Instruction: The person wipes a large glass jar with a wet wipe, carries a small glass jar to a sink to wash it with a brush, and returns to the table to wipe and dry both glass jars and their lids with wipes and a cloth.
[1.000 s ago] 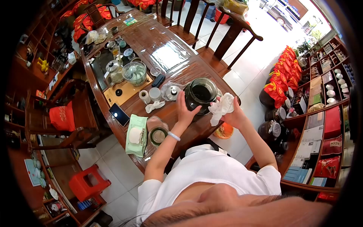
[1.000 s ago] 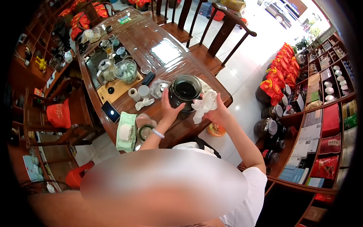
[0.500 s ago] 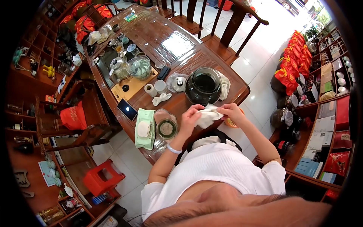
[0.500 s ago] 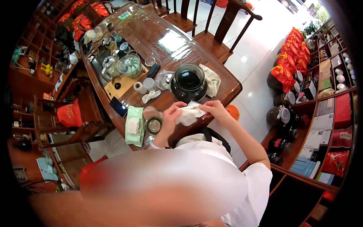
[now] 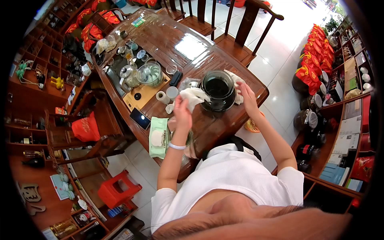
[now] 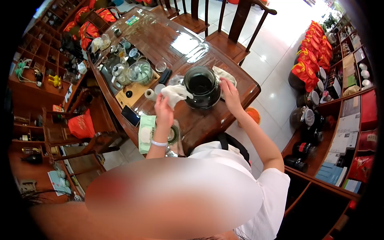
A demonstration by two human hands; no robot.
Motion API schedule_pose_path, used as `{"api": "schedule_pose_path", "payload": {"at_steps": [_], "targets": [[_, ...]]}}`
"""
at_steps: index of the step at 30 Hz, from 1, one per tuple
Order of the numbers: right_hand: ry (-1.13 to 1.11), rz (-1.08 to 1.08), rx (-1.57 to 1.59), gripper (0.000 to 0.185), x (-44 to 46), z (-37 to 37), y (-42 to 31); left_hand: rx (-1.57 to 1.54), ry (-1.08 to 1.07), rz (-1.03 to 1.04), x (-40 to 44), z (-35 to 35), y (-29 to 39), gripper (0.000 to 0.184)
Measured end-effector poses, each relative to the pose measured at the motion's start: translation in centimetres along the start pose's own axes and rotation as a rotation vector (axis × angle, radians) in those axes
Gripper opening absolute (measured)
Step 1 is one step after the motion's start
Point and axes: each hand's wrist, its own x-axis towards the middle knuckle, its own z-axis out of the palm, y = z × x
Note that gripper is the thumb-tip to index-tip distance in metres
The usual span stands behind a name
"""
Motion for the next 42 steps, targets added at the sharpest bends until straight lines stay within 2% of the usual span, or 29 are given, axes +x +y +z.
{"api": "schedule_pose_path", "payload": {"at_steps": [2, 3, 4, 5, 8, 9, 11, 12, 14, 15, 17, 19, 21, 25, 27, 28, 29, 31, 33, 35, 37, 39, 41, 42], "targets": [[-0.005, -0.073, -0.009, 0.037, 1.6, 1.5, -0.4, 0.126, -0.029, -0.051, -0.3, 2.5, -1.7, 0.027], [-0.019, -0.14, -0.027, 0.039, 2.0, 2.2, -0.6, 0.239, -0.067, 0.056, -0.3, 3.2, -3.4, 0.029], [0.019, -0.125, -0.007, 0.04, 2.4, 3.2, 1.7, 0.145, -0.068, 0.048, -0.1, 3.5, -4.5, 0.031], [0.02, -0.107, -0.115, 0.041, 1.8, 3.7, 0.5, 0.053, -0.069, 0.037, 0.0, 4.1, -4.8, 0.034], [0.098, -0.203, -0.059, 0.041, 1.2, 4.7, 1.7, 0.158, 0.001, -0.009, 3.3, 3.9, -4.8, 0.04], [0.096, -0.215, -0.074, 0.041, 1.2, 4.8, 2.0, 0.094, -0.131, -0.062, 4.4, 4.3, -3.8, 0.038], [0.101, -0.224, -0.081, 0.041, 1.2, 4.9, 1.9, 0.04, -0.371, -0.346, 8.4, 3.2, -2.6, 0.042], [0.094, -0.223, -0.073, 0.041, 1.1, 4.9, 1.4, 0.049, -0.375, -0.354, 9.6, 4.2, -1.3, 0.042], [0.098, -0.216, -0.062, 0.04, 0.8, 4.9, 0.8, 0.134, -0.477, -0.652, 11.6, 6.2, 0.4, 0.041], [0.079, -0.241, -0.039, 0.04, 0.8, 4.8, 0.7, 0.142, -0.481, -0.664, 12.8, 6.5, 0.1, 0.041], [0.079, -0.262, -0.012, 0.04, 1.1, 4.8, 1.0, 0.275, -0.637, -0.813, 14.7, 7.5, -0.6, 0.039], [0.107, -0.335, -0.058, 0.039, 1.3, 4.9, 1.8, 0.396, -0.652, -0.841, 15.1, 8.5, -1.0, 0.037], [0.112, -0.339, -0.086, 0.038, 1.3, 4.7, 1.7, 0.573, -0.754, -0.827, 14.8, 9.4, -0.7, 0.035], [0.04, -0.245, -0.034, 0.037, 1.1, 4.3, 1.2, 0.66, -0.714, -0.684, 12.8, 8.4, 0.0, 0.038], [0.035, -0.226, -0.005, 0.037, 1.0, 4.5, 1.3, 0.679, -0.628, -0.334, 11.4, 5.2, -0.7, 0.042], [0.059, -0.248, -0.007, 0.037, 1.0, 4.7, 1.4, 0.605, -0.468, -0.317, 10.5, 3.7, -1.4, 0.044], [0.08, -0.271, -0.009, 0.037, 0.9, 4.8, 1.6, 0.608, -0.462, -0.318, 9.0, 3.5, -1.6, 0.044], [0.095, -0.267, -0.003, 0.037, 0.8, 5.0, 1.9, 0.387, -0.178, -0.183, 5.9, 3.2, -2.2, 0.045], [0.108, -0.267, 0.005, 0.037, 1.0, 5.3, 2.3, 0.242, -0.11, -0.238, 2.6, 3.9, -1.8, 0.045], [0.122, -0.28, 0.018, 0.037, 1.1, 5.4, 2.5, 0.332, 0.061, -0.239, -0.2, 3.7, -3.3, 0.039], [0.108, -0.28, 0.011, 0.037, 1.0, 5.3, 2.1, 0.174, 0.027, -0.146, -2.5, 4.6, -4.4, 0.038], [0.111, -0.276, -0.018, 0.038, 1.0, 5.1, 1.8, 0.146, 0.091, -0.104, -2.9, 5.6, -4.2, 0.038], [0.106, -0.275, -0.018, 0.038, 1.0, 5.1, 1.9, 0.345, 0.08, -0.098, -1.6, 5.7, -3.3, 0.039], [0.101, -0.272, -0.034, 0.038, 1.0, 5.0, 1.9, 0.386, -0.02, -0.037, -0.2, 5.6, -2.8, 0.041]]}}
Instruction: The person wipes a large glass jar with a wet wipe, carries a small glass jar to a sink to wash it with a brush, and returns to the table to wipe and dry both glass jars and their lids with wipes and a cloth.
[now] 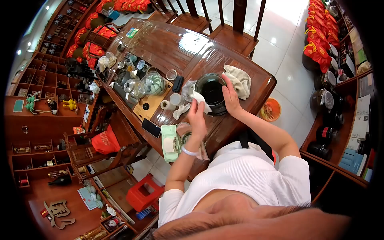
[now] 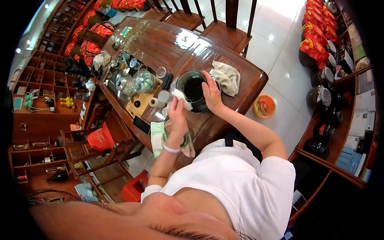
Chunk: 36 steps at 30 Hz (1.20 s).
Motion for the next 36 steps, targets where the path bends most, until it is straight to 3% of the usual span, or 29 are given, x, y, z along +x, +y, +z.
{"api": "schedule_pose_path", "payload": {"at_steps": [1, 3, 4, 6, 9, 11, 13, 17, 21, 23, 24, 26, 27, 29, 31, 35, 36], "targets": [[-0.005, 0.003, -0.015, 0.038, 0.0, -0.1, 0.0, 0.305, -0.059, 0.12, 1.1, -0.4, 0.8, 0.041], [-0.003, 0.002, -0.013, 0.038, 0.0, -0.1, 0.1, 0.613, -0.171, 0.152, 3.9, -1.5, 2.6, 0.031], [-0.001, 0.003, -0.012, 0.038, 0.0, -0.1, 0.1, 0.617, -0.173, 0.155, 5.7, -1.7, 3.4, 0.031], [-0.004, 0.018, -0.015, 0.038, -0.1, -0.1, -0.1, 1.2, -0.388, 0.202, 9.0, -1.4, 4.6, 0.021], [0.004, 0.015, -0.035, 0.038, 0.1, -0.3, -0.2, 1.361, -0.6, 0.268, 12.0, 1.0, 5.7, 0.018], [0.016, 0.008, -0.047, 0.038, 0.1, -0.1, 0.0, 1.37, -0.679, 0.179, 13.4, 2.3, 6.0, 0.019], [0.034, -0.013, -0.06, 0.038, 0.1, 0.1, 0.3, 1.43, -0.939, 0.565, 15.3, 3.2, 4.7, 0.021], [0.024, -0.036, -0.064, 0.038, 0.2, -0.2, 0.0, 1.644, -1.152, 0.808, 15.4, 6.4, 3.7, 0.021], [0.001, -0.047, -0.086, 0.038, 0.2, -0.4, 0.1, 1.686, -1.034, 0.737, 14.5, 5.0, 4.1, 0.023], [-0.011, -0.056, -0.083, 0.038, 0.3, -0.4, 0.1, 1.707, -0.74, 0.521, 14.2, 3.6, 4.3, 0.028], [-0.012, -0.057, -0.074, 0.037, 0.3, -0.4, 0.0, 1.708, -0.746, 0.52, 14.1, 3.0, 4.5, 0.028], [-0.004, -0.056, -0.076, 0.037, 0.2, -0.4, 0.1, 1.618, -0.613, 0.219, 13.7, 2.0, 4.7, 0.031], [0.006, -0.061, -0.075, 0.037, 0.2, -0.3, 0.1, 1.617, -0.607, 0.216, 13.3, 1.8, 4.6, 0.031], [0.008, -0.075, -0.063, 0.037, 0.2, -0.1, 0.5, 1.548, -0.386, 0.128, 12.0, 1.2, 4.1, 0.033], [0.008, -0.09, -0.053, 0.037, 0.3, -0.2, 0.8, 1.504, -0.32, 0.181, 10.6, -0.2, 3.2, 0.033], [-0.011, -0.057, -0.03, 0.037, 0.4, -0.3, -0.1, 1.165, -0.236, 0.163, 6.4, -2.0, 2.0, 0.033], [-0.03, -0.03, -0.002, 0.037, 0.4, -0.5, -0.4, 0.863, -0.206, -0.046, 5.2, -2.4, 1.6, 0.032]]}}
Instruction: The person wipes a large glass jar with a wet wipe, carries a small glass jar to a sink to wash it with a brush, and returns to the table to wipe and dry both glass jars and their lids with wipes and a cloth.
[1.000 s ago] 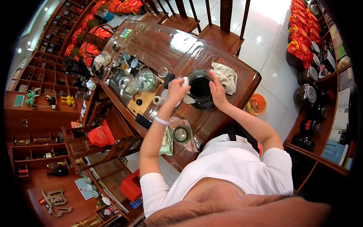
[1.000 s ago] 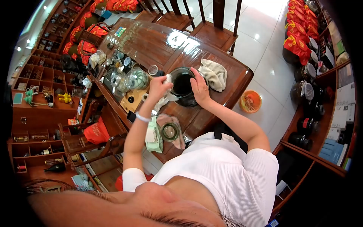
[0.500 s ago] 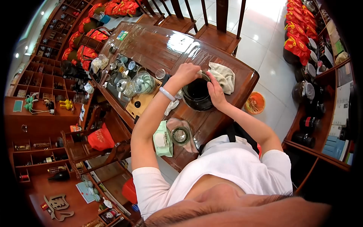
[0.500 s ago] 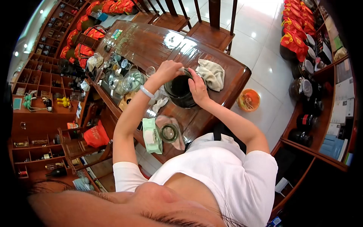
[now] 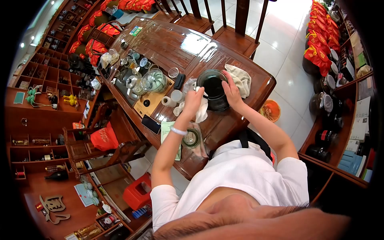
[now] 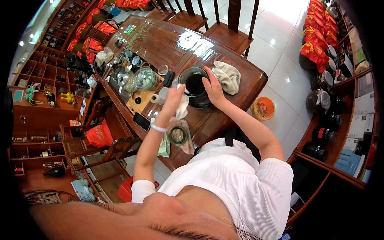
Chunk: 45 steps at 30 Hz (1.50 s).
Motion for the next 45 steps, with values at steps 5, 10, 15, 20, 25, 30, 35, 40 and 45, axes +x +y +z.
{"api": "schedule_pose_path", "payload": {"at_steps": [5, 10, 15, 20, 25, 30, 35, 40, 45], "targets": [[0.215, 0.221, 0.283, 0.033, -2.8, -3.1, -0.8, -0.808, 0.079, -0.207, -7.4, 1.1, -2.1, 0.02], [-0.492, 0.73, 0.441, 0.048, -9.3, -3.6, -2.8, -1.106, 0.03, -0.222, -10.6, 4.4, -2.7, 0.023], [-0.382, 0.561, 0.323, 0.031, -9.8, -3.7, -2.1, -0.937, -0.087, -0.209, -10.7, 6.6, -3.2, 0.024], [0.051, 0.22, -0.113, 0.016, -4.2, -6.9, -1.2, -0.894, 0.006, -0.146, -9.4, 5.0, -4.5, 0.028], [-0.038, 0.117, 0.058, 0.022, 3.0, -6.0, 2.3, -0.144, 0.297, 0.336, -5.6, 3.9, -6.1, 0.049], [-0.132, 0.351, 0.161, 0.027, 3.9, -1.9, 2.3, 0.212, 0.252, 0.461, -2.8, 4.1, -5.3, 0.079], [0.113, 0.262, -0.102, 0.03, -1.8, -0.3, 2.3, 0.195, 0.271, 0.522, -2.5, 4.5, -6.3, 0.082], [0.125, -0.231, -0.405, 0.041, -6.9, 0.5, 0.3, 0.23, 0.275, 0.549, -2.5, 4.4, -6.2, 0.082], [-0.009, -0.402, -0.514, 0.026, -7.0, -0.6, 0.3, 0.187, 0.327, 0.572, -2.9, 4.5, -6.5, 0.081]]}}
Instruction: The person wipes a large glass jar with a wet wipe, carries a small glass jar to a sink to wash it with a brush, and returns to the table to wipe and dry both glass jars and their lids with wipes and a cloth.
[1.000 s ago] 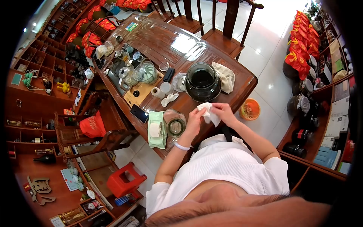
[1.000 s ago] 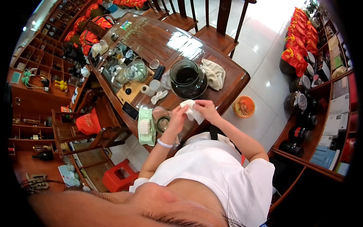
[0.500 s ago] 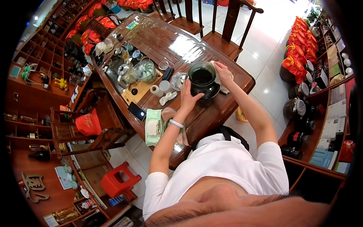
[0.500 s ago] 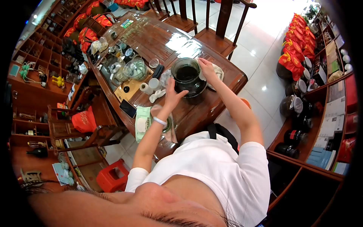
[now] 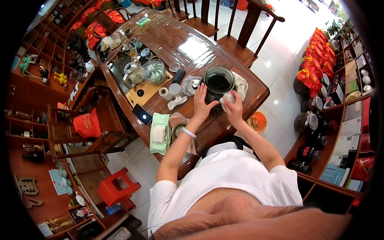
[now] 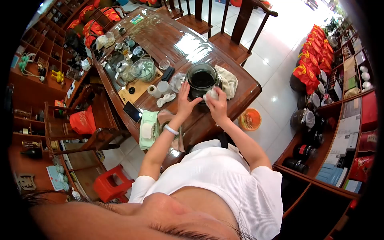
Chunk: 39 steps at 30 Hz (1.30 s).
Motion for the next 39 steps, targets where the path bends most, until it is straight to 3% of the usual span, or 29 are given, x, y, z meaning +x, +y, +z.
{"api": "schedule_pose_path", "payload": {"at_steps": [2, 4, 8, 11, 16, 19, 21, 23, 26, 27, 29, 31, 32, 33, 35, 36, 39], "targets": [[-0.132, -0.192, 0.099, 0.023, -0.8, -1.0, -1.1, -0.035, 0.085, -0.044, -0.3, 0.2, 0.3, 0.082], [-0.173, -0.412, -0.028, 0.021, 1.1, -2.4, -3.4, -0.112, 0.13, -0.13, -1.1, 0.7, -0.3, 0.087], [-0.413, -0.641, -0.348, 0.022, 7.1, -2.1, -4.7, -0.231, 0.153, -0.269, -1.6, 0.6, 0.2, 0.093], [-0.986, -0.873, -0.823, 0.019, 9.9, -1.0, -6.1, -0.234, 0.156, -0.243, -1.6, 1.0, -0.4, 0.096], [-1.06, -1.092, -1.046, 0.02, 11.9, 2.9, -7.7, -0.32, 0.163, -0.26, -1.8, 1.7, -1.5, 0.099], [-1.099, -0.887, -0.847, 0.021, 14.7, 7.2, -5.3, -0.249, 0.131, -0.346, -1.7, 0.8, -0.6, 0.099], [-1.538, -0.357, -0.752, 0.028, 18.7, 7.8, -6.2, -0.265, 0.131, -0.32, -1.6, 0.8, -0.6, 0.099], [-1.534, -0.278, -0.614, 0.03, 21.2, 8.1, -4.5, -0.251, 0.154, -0.262, -1.5, 0.9, -0.9, 0.1], [-1.554, 0.018, -0.283, 0.032, 23.5, 6.8, 0.0, -0.209, 0.143, -0.257, -1.3, 0.3, -0.4, 0.097], [-1.467, 0.38, -0.226, 0.028, 23.0, 7.3, 3.2, -0.212, 0.133, -0.251, -1.3, 0.3, -0.5, 0.097], [-1.384, 0.245, 0.009, 0.024, 21.8, 5.8, 8.1, -0.208, 0.146, -0.279, -1.4, 0.5, -0.4, 0.096], [-1.149, 0.293, 0.297, 0.02, 18.4, 4.7, 13.2, -0.207, 0.145, -0.266, -1.3, 0.5, -0.4, 0.096], [-1.079, 0.38, 0.349, 0.02, 16.9, 2.7, 12.3, -0.203, 0.153, -0.262, -1.3, 0.5, -0.3, 0.096], [-0.873, 0.682, 0.379, 0.02, 14.9, 1.8, 11.3, -0.206, 0.144, -0.264, -1.4, 0.3, -0.1, 0.096], [-0.549, 0.868, 0.544, 0.02, 11.4, 1.4, 10.0, -0.205, 0.146, -0.299, -1.2, 0.2, 0.3, 0.095], [-0.423, 0.846, 0.569, 0.021, 10.1, 1.0, 9.4, -0.206, 0.136, -0.303, -1.3, 0.2, 0.2, 0.095], [-0.331, 0.792, 0.33, 0.02, 6.7, -0.9, 7.0, -0.283, 0.171, -0.263, -1.1, 0.4, 0.0, 0.097]]}}
